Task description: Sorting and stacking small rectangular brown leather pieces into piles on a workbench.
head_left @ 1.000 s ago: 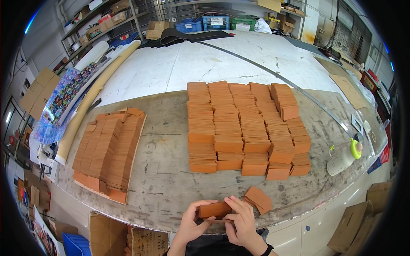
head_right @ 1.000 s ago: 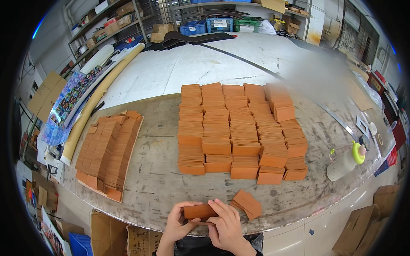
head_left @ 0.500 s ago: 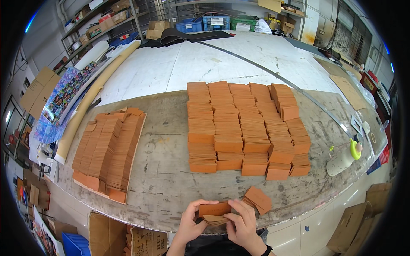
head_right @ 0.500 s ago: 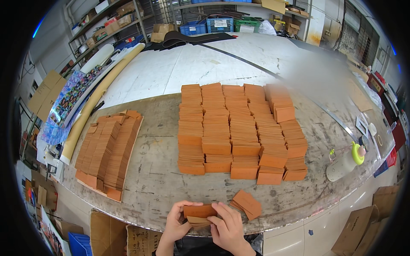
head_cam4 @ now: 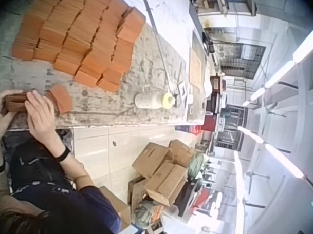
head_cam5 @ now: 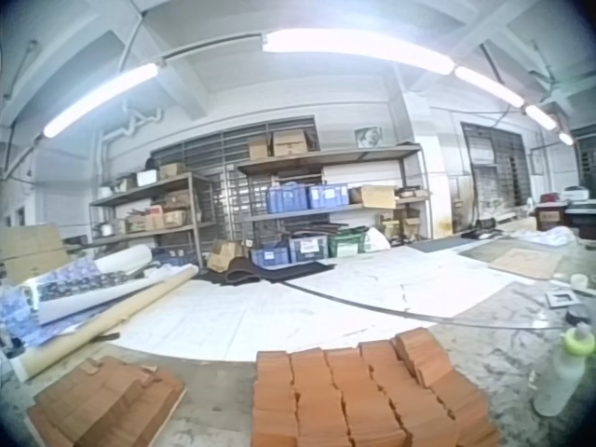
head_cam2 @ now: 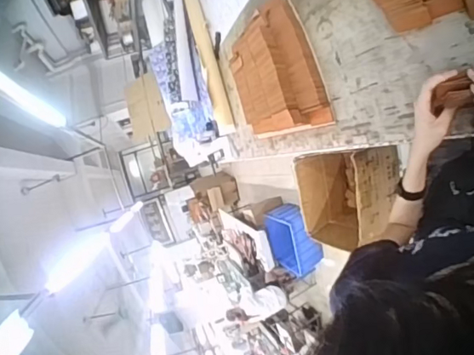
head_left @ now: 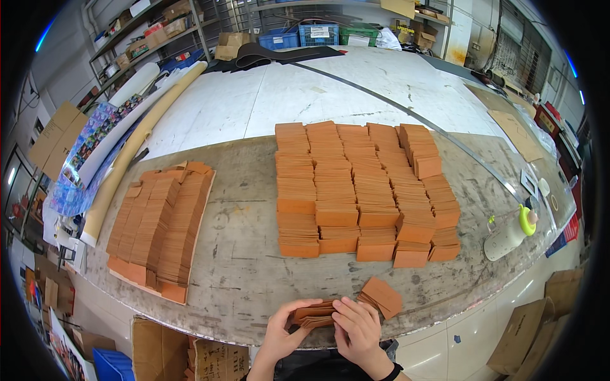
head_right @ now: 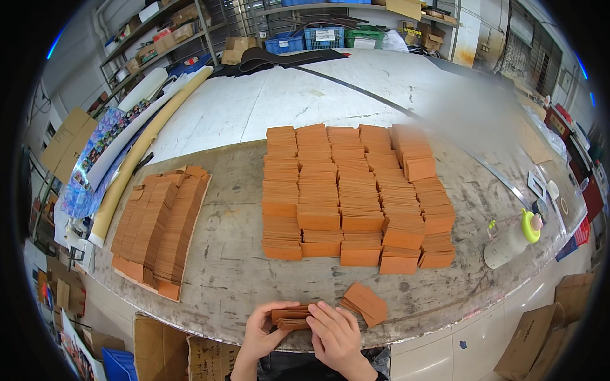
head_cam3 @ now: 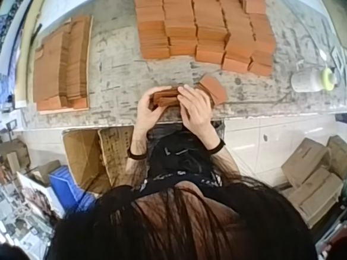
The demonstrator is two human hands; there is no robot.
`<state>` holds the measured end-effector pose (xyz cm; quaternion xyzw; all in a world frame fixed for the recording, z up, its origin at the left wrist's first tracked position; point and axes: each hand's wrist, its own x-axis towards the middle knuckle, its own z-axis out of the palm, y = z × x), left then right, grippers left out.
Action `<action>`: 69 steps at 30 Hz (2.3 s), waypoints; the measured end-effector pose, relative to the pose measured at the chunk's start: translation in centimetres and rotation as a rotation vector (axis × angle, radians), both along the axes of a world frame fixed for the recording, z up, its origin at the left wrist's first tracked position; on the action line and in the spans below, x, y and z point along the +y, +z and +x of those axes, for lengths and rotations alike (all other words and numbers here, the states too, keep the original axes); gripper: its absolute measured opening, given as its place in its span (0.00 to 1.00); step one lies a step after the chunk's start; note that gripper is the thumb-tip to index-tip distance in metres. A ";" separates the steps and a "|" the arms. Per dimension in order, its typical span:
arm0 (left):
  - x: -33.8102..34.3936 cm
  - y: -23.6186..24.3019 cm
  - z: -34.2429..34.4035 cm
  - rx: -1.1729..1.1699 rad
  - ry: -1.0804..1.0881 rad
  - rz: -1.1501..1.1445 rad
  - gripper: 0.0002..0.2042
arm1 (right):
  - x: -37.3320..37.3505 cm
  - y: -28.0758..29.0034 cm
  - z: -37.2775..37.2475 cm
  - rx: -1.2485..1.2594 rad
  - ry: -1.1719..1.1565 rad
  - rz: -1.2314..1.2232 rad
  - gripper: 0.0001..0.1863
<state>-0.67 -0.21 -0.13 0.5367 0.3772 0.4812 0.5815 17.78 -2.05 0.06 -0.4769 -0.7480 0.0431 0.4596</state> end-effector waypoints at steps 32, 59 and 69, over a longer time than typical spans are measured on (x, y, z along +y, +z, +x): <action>-0.3 -0.1 0.0 0.006 0.007 -0.024 0.24 | -0.9 -0.9 0.0 -0.024 0.020 0.065 0.16; -0.2 0.3 0.2 0.052 0.055 -0.047 0.22 | -2.5 2.7 4.1 0.595 -0.246 -0.461 0.23; -0.1 0.4 0.3 0.045 0.036 -0.054 0.22 | 0.5 4.3 1.2 -0.122 -0.015 -0.306 0.25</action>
